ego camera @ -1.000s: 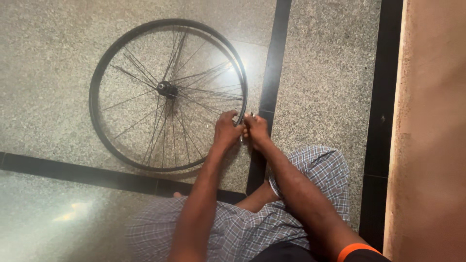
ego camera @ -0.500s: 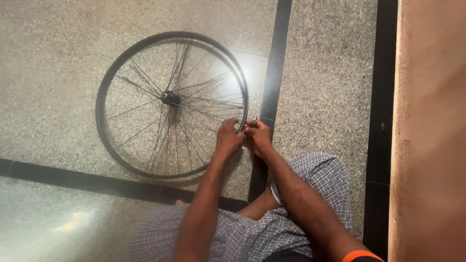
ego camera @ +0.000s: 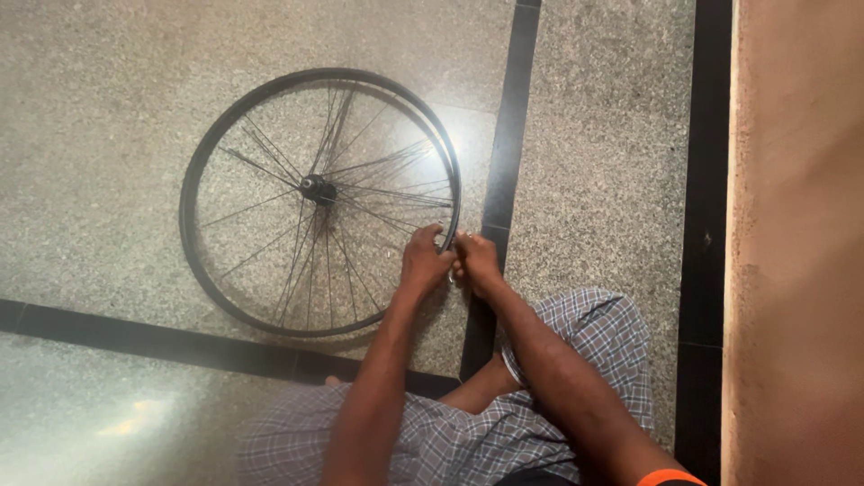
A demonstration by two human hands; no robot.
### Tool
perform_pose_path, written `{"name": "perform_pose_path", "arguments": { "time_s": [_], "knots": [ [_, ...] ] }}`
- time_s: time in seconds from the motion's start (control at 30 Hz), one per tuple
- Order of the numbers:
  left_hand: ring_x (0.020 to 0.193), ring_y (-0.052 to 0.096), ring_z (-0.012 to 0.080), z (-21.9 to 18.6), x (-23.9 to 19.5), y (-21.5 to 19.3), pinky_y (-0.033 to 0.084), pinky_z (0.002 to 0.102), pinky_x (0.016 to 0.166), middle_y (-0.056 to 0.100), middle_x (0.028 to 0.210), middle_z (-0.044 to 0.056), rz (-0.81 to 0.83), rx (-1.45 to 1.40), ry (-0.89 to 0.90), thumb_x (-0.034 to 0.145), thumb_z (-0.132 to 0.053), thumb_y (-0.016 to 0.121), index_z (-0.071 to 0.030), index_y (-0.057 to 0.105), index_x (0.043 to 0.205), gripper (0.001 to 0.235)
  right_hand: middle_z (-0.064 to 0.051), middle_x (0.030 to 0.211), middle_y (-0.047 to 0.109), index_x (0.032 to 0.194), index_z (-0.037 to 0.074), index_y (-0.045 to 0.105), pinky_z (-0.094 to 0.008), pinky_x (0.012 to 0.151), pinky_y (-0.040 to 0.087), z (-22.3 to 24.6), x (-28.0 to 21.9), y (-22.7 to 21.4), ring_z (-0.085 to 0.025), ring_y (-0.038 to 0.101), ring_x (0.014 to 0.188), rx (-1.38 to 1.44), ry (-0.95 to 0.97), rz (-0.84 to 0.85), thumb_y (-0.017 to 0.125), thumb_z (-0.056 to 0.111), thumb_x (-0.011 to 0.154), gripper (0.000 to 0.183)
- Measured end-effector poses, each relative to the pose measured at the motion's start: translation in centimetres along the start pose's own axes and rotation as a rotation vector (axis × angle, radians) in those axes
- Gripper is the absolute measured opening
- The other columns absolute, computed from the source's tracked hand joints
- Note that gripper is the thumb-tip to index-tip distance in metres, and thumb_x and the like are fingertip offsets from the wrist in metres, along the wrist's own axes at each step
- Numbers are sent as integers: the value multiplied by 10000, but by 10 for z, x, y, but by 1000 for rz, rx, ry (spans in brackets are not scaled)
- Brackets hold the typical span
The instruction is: The person sits on the floor and uses a spoke wrench to tighten the nipples on a bicycle wheel. They work systematically around the rim, adjusting the tension of the spokes to true the wheel.
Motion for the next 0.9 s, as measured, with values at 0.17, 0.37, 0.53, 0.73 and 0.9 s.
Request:
{"name": "perform_pose_path", "arguments": {
  "time_s": [0.17,0.37,0.53,0.73,0.9],
  "knots": [
    [971,676,352,-7,-1,-7,548,443,893,674,1141,199,-8,-15,24,712,-168,783,-24,640,1274,598,-43,764,654,963,68,627,-297,519,547,5,2,5,-137,631,582,142,-95,52,627,28,858,112],
    [985,677,354,-11,-6,-8,548,445,889,669,1168,199,26,-18,-43,716,-180,806,-28,635,1282,611,-60,652,580,907,54,541,-297,405,445,-8,2,0,-147,528,466,79,58,32,645,248,1038,257],
    [1044,670,370,-14,-4,-10,542,446,918,673,1195,205,-24,-8,39,715,-177,802,-28,647,1278,602,-67,712,643,954,78,603,-326,495,549,-12,8,-1,-172,628,536,200,34,51,623,35,875,92],
    [1090,654,383,-6,-2,-4,525,454,952,668,1201,216,3,12,4,708,-205,813,-28,641,1273,617,-75,652,568,839,61,570,-290,406,424,-21,17,-6,-158,513,470,27,2,52,641,268,1033,292],
    [1158,633,395,-5,-2,-3,505,454,1007,661,1249,222,-2,13,15,725,-211,795,-35,645,1293,614,-45,744,634,891,67,604,-283,491,508,-22,12,-4,-142,615,585,173,11,84,657,217,972,179]
  ]
}}
Point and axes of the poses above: each hand's wrist, its own x-axis towards the middle knuckle, its own y-axis out of the palm, z = x × y, the point moved 8 cm from there along x, towards the middle knuckle
